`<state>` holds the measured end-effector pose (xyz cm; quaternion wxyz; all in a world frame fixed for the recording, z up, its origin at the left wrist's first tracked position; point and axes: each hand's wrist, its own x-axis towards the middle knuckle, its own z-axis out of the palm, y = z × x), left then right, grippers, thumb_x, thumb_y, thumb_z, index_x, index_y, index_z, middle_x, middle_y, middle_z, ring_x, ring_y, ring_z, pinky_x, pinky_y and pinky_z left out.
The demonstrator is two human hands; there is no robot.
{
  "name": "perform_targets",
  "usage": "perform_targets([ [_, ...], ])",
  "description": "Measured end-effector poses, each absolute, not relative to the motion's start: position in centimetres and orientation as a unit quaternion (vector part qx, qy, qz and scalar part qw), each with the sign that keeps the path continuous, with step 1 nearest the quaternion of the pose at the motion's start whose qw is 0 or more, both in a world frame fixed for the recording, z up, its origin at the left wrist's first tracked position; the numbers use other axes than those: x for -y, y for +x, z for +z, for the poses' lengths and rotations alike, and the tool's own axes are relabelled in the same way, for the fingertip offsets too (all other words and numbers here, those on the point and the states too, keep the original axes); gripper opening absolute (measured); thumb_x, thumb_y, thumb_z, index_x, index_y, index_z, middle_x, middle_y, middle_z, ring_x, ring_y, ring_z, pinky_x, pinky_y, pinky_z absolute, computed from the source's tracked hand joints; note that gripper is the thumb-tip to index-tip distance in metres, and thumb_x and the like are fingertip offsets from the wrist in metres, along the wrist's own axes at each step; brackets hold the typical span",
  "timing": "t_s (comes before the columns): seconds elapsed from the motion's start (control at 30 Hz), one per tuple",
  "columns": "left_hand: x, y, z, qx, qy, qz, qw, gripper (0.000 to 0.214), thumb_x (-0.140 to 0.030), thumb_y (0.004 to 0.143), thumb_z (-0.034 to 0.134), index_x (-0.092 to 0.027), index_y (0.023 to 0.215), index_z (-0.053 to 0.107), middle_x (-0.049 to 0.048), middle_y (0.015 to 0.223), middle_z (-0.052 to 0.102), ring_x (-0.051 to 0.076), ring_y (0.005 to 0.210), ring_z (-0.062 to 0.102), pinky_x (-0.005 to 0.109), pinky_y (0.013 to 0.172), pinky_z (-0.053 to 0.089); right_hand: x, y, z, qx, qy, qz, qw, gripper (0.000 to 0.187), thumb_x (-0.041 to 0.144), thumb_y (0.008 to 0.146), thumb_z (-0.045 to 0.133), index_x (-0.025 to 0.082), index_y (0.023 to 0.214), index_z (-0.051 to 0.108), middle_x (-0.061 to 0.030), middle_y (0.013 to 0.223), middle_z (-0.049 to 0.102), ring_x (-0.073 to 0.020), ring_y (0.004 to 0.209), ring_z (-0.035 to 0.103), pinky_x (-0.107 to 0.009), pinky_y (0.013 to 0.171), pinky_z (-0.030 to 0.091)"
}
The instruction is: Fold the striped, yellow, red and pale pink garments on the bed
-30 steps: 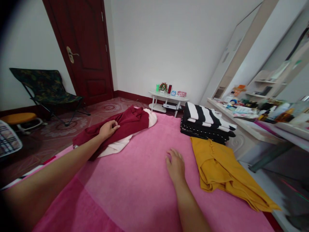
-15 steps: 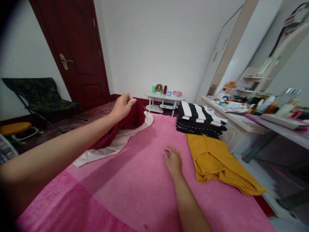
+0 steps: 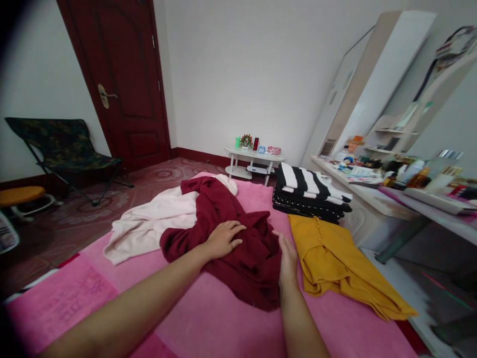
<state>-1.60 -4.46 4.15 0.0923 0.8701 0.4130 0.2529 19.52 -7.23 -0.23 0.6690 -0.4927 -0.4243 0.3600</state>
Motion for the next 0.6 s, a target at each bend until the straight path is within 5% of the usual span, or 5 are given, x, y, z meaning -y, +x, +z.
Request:
perform_targets([
  [0.2,4.1,-1.3,1.0,-0.439,0.865,0.241,0.023,0.047,-0.033,0.086,0.053,-0.027,0.132,0.047,0.0091,0.133,0.048,0.026,0.123,0.042,0.044,0.105,0.032,7.5,18.6,0.6,0.531,-0.553,0.3,0.568,0.043,0.052,0.069,0.065,0.016,0.093,0.069,-0.0104,0.102,0.069,-0.0282,0.1,0.06,-0.042,0.093,0.045],
  [0.6,4.1,-1.7,1.0,-0.427,0.868,0.25,0.041,0.046,-0.031,0.085,0.055,-0.026,0.13,0.049,0.0083,0.133,0.049,0.024,0.122,0.043,0.04,0.104,0.033,7.3,18.9,-0.2,0.587,-0.556,0.245,0.535,0.039,0.047,0.072,0.063,0.017,0.094,0.068,-0.0107,0.103,0.069,-0.027,0.101,0.06,-0.044,0.097,0.042],
])
